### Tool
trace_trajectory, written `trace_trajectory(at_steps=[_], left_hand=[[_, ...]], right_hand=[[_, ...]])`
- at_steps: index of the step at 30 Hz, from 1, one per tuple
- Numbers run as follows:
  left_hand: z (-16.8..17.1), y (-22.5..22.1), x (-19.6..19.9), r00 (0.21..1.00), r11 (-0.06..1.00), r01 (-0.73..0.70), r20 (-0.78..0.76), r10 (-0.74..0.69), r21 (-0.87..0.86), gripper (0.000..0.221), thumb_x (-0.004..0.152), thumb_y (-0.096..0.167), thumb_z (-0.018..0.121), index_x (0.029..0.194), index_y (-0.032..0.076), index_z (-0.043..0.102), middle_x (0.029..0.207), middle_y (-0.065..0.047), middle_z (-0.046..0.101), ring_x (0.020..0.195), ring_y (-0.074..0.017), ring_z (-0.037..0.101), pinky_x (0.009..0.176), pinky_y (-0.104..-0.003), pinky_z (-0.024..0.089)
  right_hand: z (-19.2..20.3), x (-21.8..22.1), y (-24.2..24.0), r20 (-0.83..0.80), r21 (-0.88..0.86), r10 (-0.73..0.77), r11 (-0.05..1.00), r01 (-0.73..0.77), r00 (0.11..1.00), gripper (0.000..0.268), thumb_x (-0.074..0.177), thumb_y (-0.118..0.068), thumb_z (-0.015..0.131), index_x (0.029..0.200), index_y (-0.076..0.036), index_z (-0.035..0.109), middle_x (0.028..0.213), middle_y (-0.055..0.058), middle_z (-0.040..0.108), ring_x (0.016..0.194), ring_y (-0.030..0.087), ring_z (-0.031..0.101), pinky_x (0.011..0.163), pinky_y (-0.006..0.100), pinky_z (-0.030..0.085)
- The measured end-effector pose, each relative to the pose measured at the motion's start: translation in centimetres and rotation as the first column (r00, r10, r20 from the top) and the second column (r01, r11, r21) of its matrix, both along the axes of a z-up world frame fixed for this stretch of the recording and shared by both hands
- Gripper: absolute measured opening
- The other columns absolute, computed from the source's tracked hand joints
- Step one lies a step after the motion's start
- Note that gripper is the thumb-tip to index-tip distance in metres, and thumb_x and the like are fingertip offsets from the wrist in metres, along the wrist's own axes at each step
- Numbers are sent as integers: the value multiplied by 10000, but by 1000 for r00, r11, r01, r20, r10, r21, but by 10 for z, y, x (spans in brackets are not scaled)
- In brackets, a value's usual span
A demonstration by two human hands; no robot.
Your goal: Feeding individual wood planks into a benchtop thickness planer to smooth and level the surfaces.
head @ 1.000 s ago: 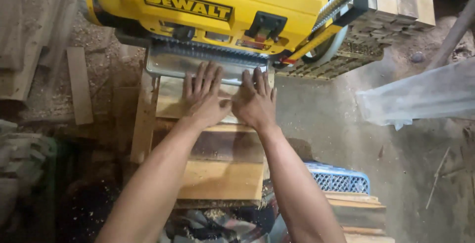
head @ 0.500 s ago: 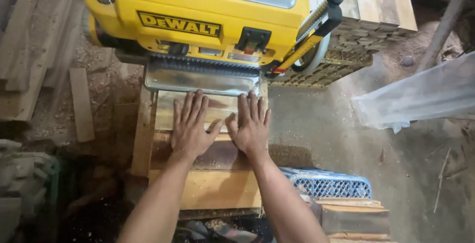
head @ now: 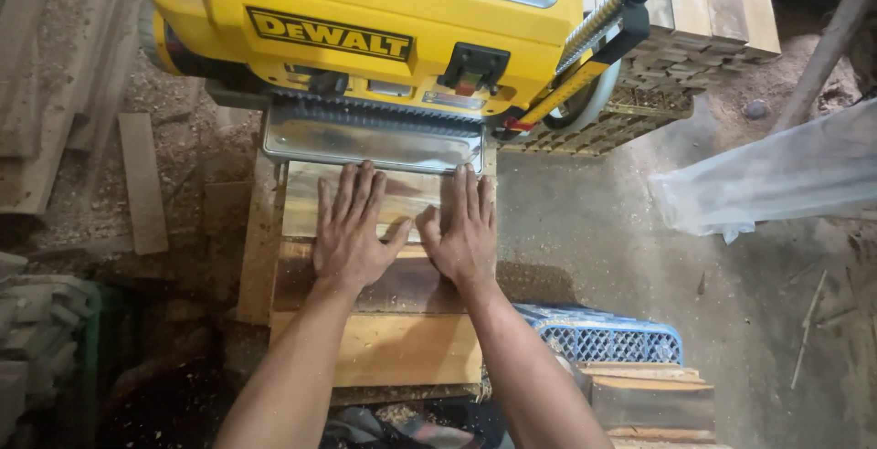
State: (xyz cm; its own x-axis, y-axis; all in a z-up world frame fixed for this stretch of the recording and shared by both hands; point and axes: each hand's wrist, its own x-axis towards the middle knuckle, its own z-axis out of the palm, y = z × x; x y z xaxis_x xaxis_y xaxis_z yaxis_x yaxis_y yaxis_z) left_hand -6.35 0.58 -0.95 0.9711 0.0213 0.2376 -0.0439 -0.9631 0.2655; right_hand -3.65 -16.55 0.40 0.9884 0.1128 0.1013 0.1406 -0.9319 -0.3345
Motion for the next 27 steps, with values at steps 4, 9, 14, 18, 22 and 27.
trace_trajectory(at_steps=[4, 9, 14, 18, 22, 27], left_hand=[[-1, 0, 0, 999, 1000, 8, 31, -8, -14, 823, 928, 646, 517, 1558, 121, 439, 1663, -86, 370, 1560, -275, 261, 1293, -540, 94], [-7, -1, 1, 993, 1000, -1, 122, 2, -4, 790, 924, 635, 528, 1530, 130, 496, 1642, -90, 417, 1546, -285, 308, 1288, -579, 130], [-12, 3, 2, 971, 999, 30, 239, -26, -14, 768, 887, 590, 611, 1491, 119, 552, 1596, -128, 483, 1502, -321, 392, 1242, -607, 213], [-9, 3, 4, 949, 994, 92, 305, -72, -52, 755, 852, 485, 699, 1480, 80, 592, 1546, -203, 542, 1453, -410, 456, 1158, -672, 287], [-6, 2, 1, 950, 996, 90, 298, -90, 13, 754, 899, 550, 638, 1484, 75, 609, 1556, -194, 559, 1458, -396, 479, 1098, -661, 387], [1, 7, -2, 993, 986, 116, -4, -117, -116, 873, 1000, 614, 434, 1606, -9, 505, 1711, -256, 388, 1591, -462, 261, 1268, -641, 48]], right_hand=[[4, -1, 2, 19, -31, 16, 999, -15, 1000, 729, 934, -463, 441, 1605, -185, 370, 1665, 149, 317, 1522, 434, 270, 1110, 621, 386], [-4, -1, 3, 177, -54, 28, 998, -19, 984, 698, 912, -440, 471, 1555, -167, 480, 1617, 161, 411, 1483, 442, 361, 1064, 571, 451], [-17, 6, 1, 356, -23, 29, 999, -23, 934, 712, 843, -423, 555, 1502, -152, 545, 1543, 174, 500, 1414, 443, 459, 1083, 513, 455], [-20, 11, -1, 514, -2, 37, 999, -42, 857, 662, 791, -368, 630, 1420, -162, 631, 1447, 185, 590, 1300, 464, 586, 983, 488, 538], [-16, 7, 1, 507, -9, 12, 1000, -9, 862, 658, 792, -374, 613, 1420, -180, 622, 1429, 173, 607, 1287, 482, 595, 911, 509, 556], [-23, -2, 2, 348, 50, -23, 999, 7, 937, 733, 899, -398, 605, 1579, -224, 396, 1656, 96, 434, 1543, 429, 440, 1053, 651, 508]])
